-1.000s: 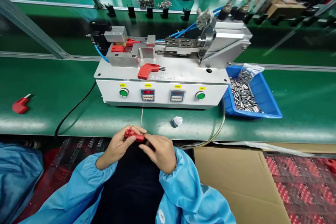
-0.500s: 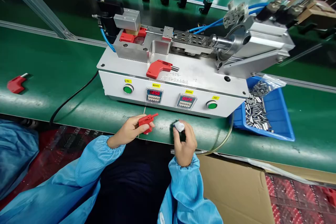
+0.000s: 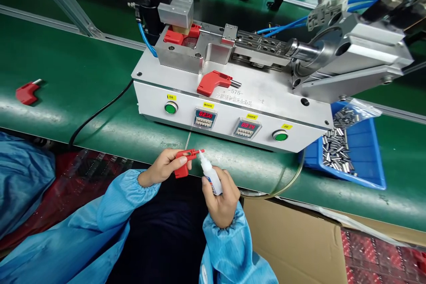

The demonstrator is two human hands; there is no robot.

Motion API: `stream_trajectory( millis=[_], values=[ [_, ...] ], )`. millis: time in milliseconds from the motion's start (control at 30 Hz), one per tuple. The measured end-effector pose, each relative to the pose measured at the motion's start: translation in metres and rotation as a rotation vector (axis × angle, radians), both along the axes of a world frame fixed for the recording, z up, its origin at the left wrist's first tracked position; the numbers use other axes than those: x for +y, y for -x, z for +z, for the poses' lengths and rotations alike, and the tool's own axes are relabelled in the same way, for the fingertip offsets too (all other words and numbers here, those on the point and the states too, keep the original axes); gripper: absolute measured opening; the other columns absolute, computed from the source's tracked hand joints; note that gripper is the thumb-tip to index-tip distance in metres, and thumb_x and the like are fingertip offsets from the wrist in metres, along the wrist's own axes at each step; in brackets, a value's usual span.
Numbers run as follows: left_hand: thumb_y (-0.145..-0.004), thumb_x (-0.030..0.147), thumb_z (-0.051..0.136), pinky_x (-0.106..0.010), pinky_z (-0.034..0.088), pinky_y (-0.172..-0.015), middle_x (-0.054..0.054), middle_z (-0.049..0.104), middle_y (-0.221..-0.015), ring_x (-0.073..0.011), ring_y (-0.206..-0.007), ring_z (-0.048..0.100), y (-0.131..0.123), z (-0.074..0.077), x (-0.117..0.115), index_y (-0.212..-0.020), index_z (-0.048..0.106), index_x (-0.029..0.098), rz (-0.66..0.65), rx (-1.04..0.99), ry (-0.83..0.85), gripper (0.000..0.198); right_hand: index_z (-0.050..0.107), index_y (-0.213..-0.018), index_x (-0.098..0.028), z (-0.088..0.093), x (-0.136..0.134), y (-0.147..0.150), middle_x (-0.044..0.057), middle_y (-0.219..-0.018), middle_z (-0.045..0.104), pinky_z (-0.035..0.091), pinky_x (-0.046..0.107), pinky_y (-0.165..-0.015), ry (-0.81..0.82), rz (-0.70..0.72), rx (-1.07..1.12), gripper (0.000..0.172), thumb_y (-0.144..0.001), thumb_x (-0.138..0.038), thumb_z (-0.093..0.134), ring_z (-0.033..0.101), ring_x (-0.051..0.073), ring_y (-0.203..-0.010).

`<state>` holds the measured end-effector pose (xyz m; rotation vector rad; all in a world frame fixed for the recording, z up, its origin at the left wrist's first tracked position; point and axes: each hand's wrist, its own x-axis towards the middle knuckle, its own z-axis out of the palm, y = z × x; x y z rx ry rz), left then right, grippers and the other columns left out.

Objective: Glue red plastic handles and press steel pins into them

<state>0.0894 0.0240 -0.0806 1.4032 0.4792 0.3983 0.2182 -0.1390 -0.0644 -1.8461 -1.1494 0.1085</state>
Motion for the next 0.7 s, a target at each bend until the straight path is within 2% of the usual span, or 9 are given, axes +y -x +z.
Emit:
stream_trajectory(
  millis=[133, 700],
  values=[
    [-0.097, 0.066, 0.060, -0.025, 0.045, -0.056, -0.003, 0.068, -0.065, -0.0128, -0.055, 0.055, -0.0005, 0.0011, 0.0024, -0.078, 0.075, 0.013, -0.002, -0.013, 0.006, 0.058, 0.067, -0.110, -0.022, -0.0019, 0.0077, -0.0008, 0.002, -0.079, 0.064, 0.047, 0.029, -0.056, -0.054, 0.016, -0.056, 0.011, -0.099, -0.022, 0.065, 0.056, 0.015, -0.060],
    [-0.100, 0.061, 0.058, -0.025, 0.048, -0.060, -0.003, 0.067, -0.066, -0.0126, -0.056, 0.055, 0.0002, 0.0011, 0.0017, -0.080, 0.073, 0.014, -0.009, -0.014, -0.027, 0.054, 0.071, -0.105, -0.019, 0.0060, 0.0042, 0.0008, 0.001, -0.074, 0.064, 0.046, 0.028, -0.053, 0.007, 0.006, -0.037, 0.009, -0.098, -0.025, 0.067, 0.053, 0.013, -0.056]
  ],
)
